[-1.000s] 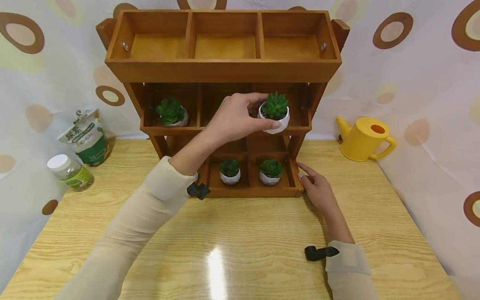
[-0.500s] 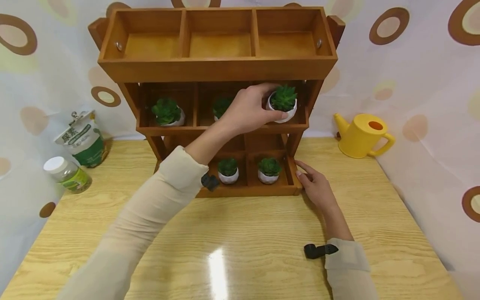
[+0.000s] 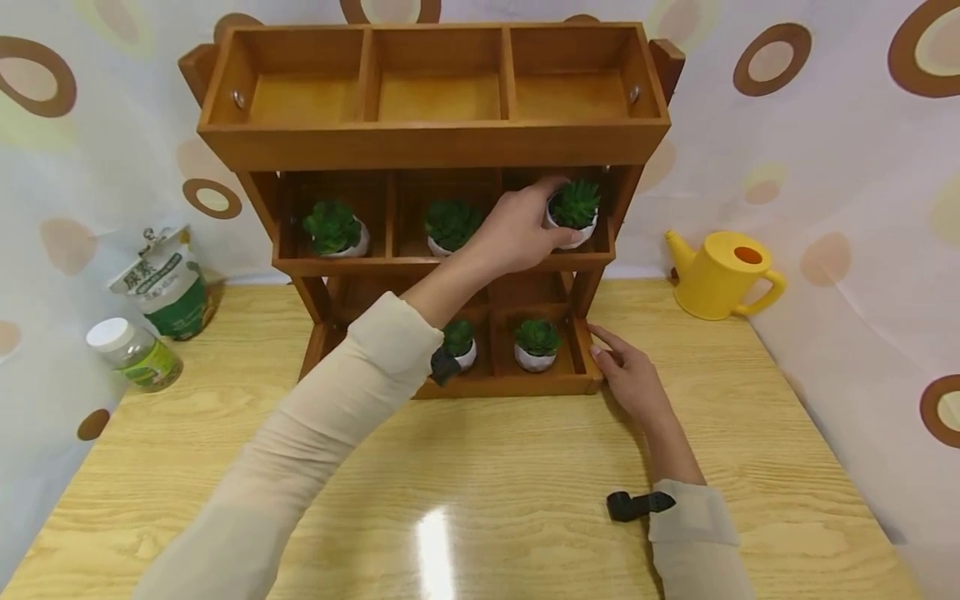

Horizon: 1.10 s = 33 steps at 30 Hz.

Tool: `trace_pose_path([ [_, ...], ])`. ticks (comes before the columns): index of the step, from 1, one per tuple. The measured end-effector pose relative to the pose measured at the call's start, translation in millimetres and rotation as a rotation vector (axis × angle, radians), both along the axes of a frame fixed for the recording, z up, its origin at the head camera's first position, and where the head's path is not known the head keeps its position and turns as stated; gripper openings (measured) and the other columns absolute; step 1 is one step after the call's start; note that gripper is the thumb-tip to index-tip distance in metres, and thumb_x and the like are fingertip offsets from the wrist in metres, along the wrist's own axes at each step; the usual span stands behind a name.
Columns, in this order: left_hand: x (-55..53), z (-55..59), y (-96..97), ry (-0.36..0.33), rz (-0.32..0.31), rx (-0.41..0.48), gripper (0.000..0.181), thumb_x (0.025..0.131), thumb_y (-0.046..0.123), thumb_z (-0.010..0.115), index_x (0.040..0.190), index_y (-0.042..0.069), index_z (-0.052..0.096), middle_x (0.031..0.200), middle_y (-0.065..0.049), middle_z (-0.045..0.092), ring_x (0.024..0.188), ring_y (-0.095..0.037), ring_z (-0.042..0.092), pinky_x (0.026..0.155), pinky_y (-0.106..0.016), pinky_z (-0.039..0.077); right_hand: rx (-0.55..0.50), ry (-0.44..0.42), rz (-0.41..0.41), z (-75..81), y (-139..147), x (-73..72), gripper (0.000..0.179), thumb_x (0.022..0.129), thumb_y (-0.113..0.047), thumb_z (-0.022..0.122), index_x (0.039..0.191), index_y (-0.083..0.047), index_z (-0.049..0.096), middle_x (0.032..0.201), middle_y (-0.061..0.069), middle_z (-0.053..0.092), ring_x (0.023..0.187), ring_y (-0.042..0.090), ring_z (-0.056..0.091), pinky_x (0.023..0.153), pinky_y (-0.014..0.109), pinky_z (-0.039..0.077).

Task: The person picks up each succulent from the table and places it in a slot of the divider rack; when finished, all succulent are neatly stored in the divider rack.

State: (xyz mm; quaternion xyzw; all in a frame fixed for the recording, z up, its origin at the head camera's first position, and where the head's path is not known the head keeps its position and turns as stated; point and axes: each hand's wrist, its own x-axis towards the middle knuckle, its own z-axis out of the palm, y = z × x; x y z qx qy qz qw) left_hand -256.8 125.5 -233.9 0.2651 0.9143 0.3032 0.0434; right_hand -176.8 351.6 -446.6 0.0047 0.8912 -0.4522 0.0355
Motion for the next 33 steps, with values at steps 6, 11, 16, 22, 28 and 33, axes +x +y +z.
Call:
trace_pose_path([
  [6, -1.3, -3.3, 9.1, 0.011, 0.037, -0.041, 0.069, 0.100, 0.033, 0.065, 0.158, 0.014, 0.033, 0.150, -0.001, 0.054, 0.132, -0.015, 0.057, 0.106, -0.025, 0.048, 0.020, -0.006, -0.006, 0.4, -1, 1.1, 0.053, 0.109, -0.042, 0.041, 0.159, -0.025, 0.036, 0.112, 0.014, 0.067, 0.084, 0.008, 0.058, 0.066, 0.024, 0.047],
  [11, -3.1, -4.8, 16.2, 0.033, 0.062, -0.090, 0.064, 0.099, 0.030, 0.066, 0.154, 0.011, 0.040, 0.142, -0.002, 0.060, 0.123, -0.015, 0.062, 0.100, -0.023, 0.051, 0.023, -0.015, -0.004, -0.6, -1, 0.5, 0.052, 0.110, -0.039, 0.041, 0.160, -0.025, 0.035, 0.109, 0.015, 0.065, 0.081, 0.008, 0.056, 0.064, 0.024, 0.046],
  [16, -3.8, -5.1, 19.2, 0.027, 0.045, -0.091, 0.061, 0.098, 0.028, 0.067, 0.152, 0.011, 0.043, 0.141, -0.002, 0.060, 0.124, -0.015, 0.061, 0.100, -0.023, 0.051, 0.018, -0.016, -0.005, -1.5, 0, -1.4, 0.051, 0.111, -0.033, 0.040, 0.160, -0.020, 0.034, 0.118, 0.022, 0.066, 0.085, 0.005, 0.057, 0.068, 0.024, 0.047],
  [22, -2.0, -6.2, 19.0, 0.006, 0.047, -0.083, 0.065, 0.098, 0.028, 0.068, 0.154, 0.013, 0.039, 0.145, -0.001, 0.057, 0.127, -0.015, 0.060, 0.102, -0.023, 0.050, 0.035, -0.020, -0.011, 1.4, -3, 0.2, 0.051, 0.110, -0.035, 0.041, 0.159, -0.022, 0.036, 0.103, 0.015, 0.064, 0.076, 0.009, 0.053, 0.062, 0.025, 0.044],
  [28, -0.1, -6.9, 17.6, -0.018, 0.071, -0.102, 0.066, 0.100, 0.029, 0.065, 0.157, 0.014, 0.035, 0.139, -0.001, 0.062, 0.115, -0.014, 0.065, 0.095, -0.023, 0.053, 0.042, -0.015, -0.016, 2.4, -3, 0.3, 0.050, 0.111, -0.030, 0.042, 0.159, -0.019, 0.037, 0.101, 0.013, 0.061, 0.077, 0.013, 0.053, 0.060, 0.025, 0.043],
  [33, 1.8, -6.6, 14.8, -0.038, 0.051, -0.097, 0.064, 0.101, 0.024, 0.060, 0.158, 0.013, 0.032, 0.129, -0.002, 0.065, 0.093, -0.015, 0.065, 0.077, -0.024, 0.053, 0.034, -0.013, -0.011, 1.3, -2, 0.6, 0.051, 0.110, -0.034, 0.041, 0.159, -0.023, 0.036, 0.101, 0.013, 0.061, 0.076, 0.011, 0.052, 0.060, 0.025, 0.043],
])
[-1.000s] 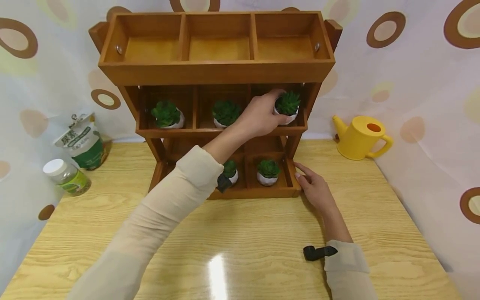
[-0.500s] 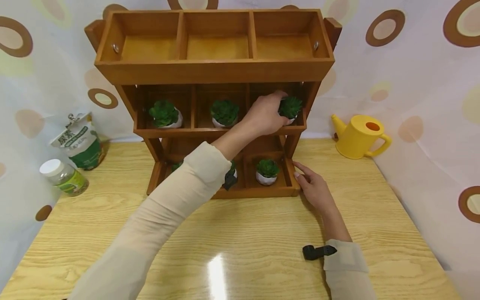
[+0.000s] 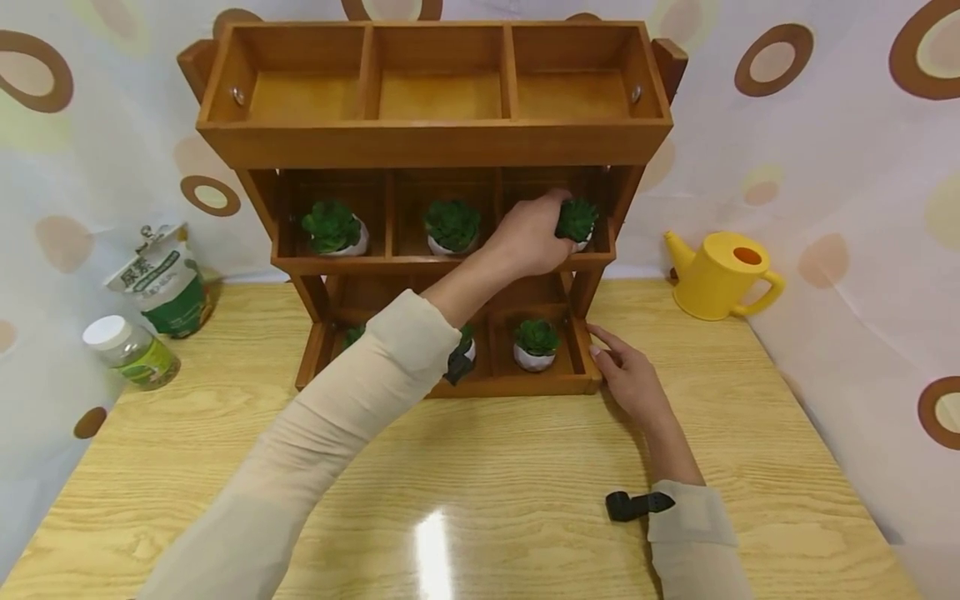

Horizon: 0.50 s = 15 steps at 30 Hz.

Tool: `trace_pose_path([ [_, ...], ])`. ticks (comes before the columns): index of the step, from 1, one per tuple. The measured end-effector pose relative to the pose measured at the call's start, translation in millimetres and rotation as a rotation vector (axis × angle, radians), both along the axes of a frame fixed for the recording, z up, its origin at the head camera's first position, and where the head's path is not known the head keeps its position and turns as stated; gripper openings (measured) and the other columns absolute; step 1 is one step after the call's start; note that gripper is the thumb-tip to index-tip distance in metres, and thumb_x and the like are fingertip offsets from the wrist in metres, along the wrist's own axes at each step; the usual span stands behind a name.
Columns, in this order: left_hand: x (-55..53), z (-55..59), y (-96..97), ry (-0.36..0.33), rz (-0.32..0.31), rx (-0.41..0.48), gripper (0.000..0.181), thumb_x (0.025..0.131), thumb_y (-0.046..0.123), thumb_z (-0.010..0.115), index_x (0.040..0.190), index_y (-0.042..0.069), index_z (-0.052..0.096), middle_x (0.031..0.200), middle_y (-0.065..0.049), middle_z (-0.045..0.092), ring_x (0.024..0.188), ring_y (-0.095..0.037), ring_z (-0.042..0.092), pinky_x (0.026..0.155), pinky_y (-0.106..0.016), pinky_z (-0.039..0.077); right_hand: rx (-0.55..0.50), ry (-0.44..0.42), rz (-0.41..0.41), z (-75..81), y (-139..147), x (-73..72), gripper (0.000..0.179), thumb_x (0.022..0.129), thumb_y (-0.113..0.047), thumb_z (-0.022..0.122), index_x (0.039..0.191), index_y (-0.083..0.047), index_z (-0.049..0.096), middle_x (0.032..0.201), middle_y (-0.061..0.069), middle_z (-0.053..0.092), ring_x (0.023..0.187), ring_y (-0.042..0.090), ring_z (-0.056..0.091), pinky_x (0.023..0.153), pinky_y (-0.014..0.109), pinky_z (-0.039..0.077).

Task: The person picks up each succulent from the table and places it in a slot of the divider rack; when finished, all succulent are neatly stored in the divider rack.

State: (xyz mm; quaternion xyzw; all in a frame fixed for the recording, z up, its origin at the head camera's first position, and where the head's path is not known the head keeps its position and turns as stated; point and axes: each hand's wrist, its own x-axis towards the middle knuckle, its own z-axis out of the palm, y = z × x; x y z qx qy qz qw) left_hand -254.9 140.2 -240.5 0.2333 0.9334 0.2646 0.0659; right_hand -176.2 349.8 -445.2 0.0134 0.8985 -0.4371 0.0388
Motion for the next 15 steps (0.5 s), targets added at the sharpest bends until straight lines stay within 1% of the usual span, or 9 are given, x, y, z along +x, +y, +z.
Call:
trace_pose_path([
  [1, 0.6, 0.2, -0.9, -0.001, -0.005, 0.001, 0.065, 0.101, 0.025, 0.060, 0.158, 0.013, 0.032, 0.131, -0.002, 0.064, 0.095, -0.015, 0.065, 0.078, -0.025, 0.053, 0.000, 0.003, 0.004, -0.2, 0, -0.2, 0.051, 0.110, -0.036, 0.041, 0.159, -0.024, 0.036, 0.101, 0.013, 0.061, 0.076, 0.011, 0.052, 0.061, 0.025, 0.043],
  [2, 1.3, 0.4, -1.8, -0.003, -0.010, -0.003, 0.067, 0.101, 0.027, 0.060, 0.159, 0.014, 0.031, 0.137, -0.003, 0.062, 0.100, -0.015, 0.065, 0.082, -0.025, 0.054, 0.005, 0.008, 0.009, -0.7, 0, -0.3, 0.051, 0.110, -0.037, 0.041, 0.159, -0.024, 0.036, 0.104, 0.014, 0.063, 0.079, 0.010, 0.054, 0.063, 0.024, 0.044],
  [4, 3.8, 1.7, -3.3, -0.005, -0.020, -0.017, 0.072, 0.101, 0.032, 0.062, 0.161, 0.016, 0.026, 0.150, -0.001, 0.053, 0.115, -0.014, 0.064, 0.093, -0.026, 0.053, 0.016, 0.011, 0.017, -1.4, 1, 0.0, 0.052, 0.110, -0.041, 0.040, 0.160, -0.026, 0.035, 0.108, 0.014, 0.065, 0.083, 0.010, 0.056, 0.066, 0.024, 0.045],
  [6, 7.8, 4.1, -4.1, 0.004, -0.031, -0.041, 0.078, 0.100, 0.039, 0.063, 0.163, 0.020, 0.022, 0.160, 0.004, 0.043, 0.130, -0.013, 0.057, 0.103, -0.027, 0.050, 0.031, 0.004, 0.015, -1.6, 3, 0.8, 0.054, 0.109, -0.046, 0.039, 0.160, -0.028, 0.034, 0.108, 0.015, 0.064, 0.084, 0.011, 0.056, 0.068, 0.025, 0.045],
  [8, 13.2, 7.2, -5.4, 0.029, -0.043, -0.062, 0.082, 0.098, 0.046, 0.063, 0.164, 0.024, 0.018, 0.165, 0.010, 0.033, 0.141, -0.011, 0.048, 0.111, -0.028, 0.045, 0.055, 0.001, 0.013, -1.5, 5, 1.2, 0.055, 0.108, -0.049, 0.037, 0.160, -0.030, 0.033, 0.107, 0.013, 0.063, 0.086, 0.013, 0.055, 0.070, 0.026, 0.044],
  [11, 24.6, 12.1, -12.0, 0.095, -0.077, -0.060, 0.083, 0.097, 0.053, 0.062, 0.163, 0.028, 0.020, 0.165, 0.012, 0.031, 0.146, -0.009, 0.042, 0.114, -0.030, 0.043, 0.075, -0.005, 0.009, -0.1, 6, 1.1, 0.056, 0.108, -0.052, 0.035, 0.160, -0.031, 0.033, 0.098, 0.011, 0.058, 0.084, 0.018, 0.052, 0.069, 0.028, 0.042],
  [13, 35.0, 14.6, -20.9, 0.139, -0.118, -0.039, 0.082, 0.097, 0.056, 0.060, 0.163, 0.028, 0.021, 0.166, 0.011, 0.029, 0.148, -0.009, 0.038, 0.116, -0.030, 0.041, 0.084, -0.007, 0.015, 1.0, 7, 0.5, 0.057, 0.108, -0.052, 0.034, 0.160, -0.031, 0.032, 0.099, 0.011, 0.057, 0.087, 0.021, 0.052, 0.071, 0.030, 0.042],
  [14, 41.1, 15.6, -27.0, 0.157, -0.142, -0.026, 0.082, 0.097, 0.057, 0.059, 0.163, 0.029, 0.021, 0.166, 0.011, 0.029, 0.149, -0.009, 0.037, 0.117, -0.030, 0.040, 0.077, -0.016, 0.021, 1.8, 7, 0.1, 0.057, 0.108, -0.052, 0.035, 0.161, -0.032, 0.031, 0.097, 0.014, 0.056, 0.086, 0.024, 0.052, 0.071, 0.033, 0.042],
  [15, 47.9, 16.2, -33.7, 0.177, -0.167, -0.016, 0.081, 0.097, 0.057, 0.058, 0.163, 0.028, 0.021, 0.167, 0.009, 0.028, 0.150, -0.009, 0.035, 0.118, -0.031, 0.039, 0.082, -0.020, 0.030, 2.8, 7, -0.2, 0.057, 0.108, -0.053, 0.034, 0.161, -0.032, 0.030, 0.103, 0.016, 0.058, 0.092, 0.026, 0.053, 0.075, 0.035, 0.044],
])
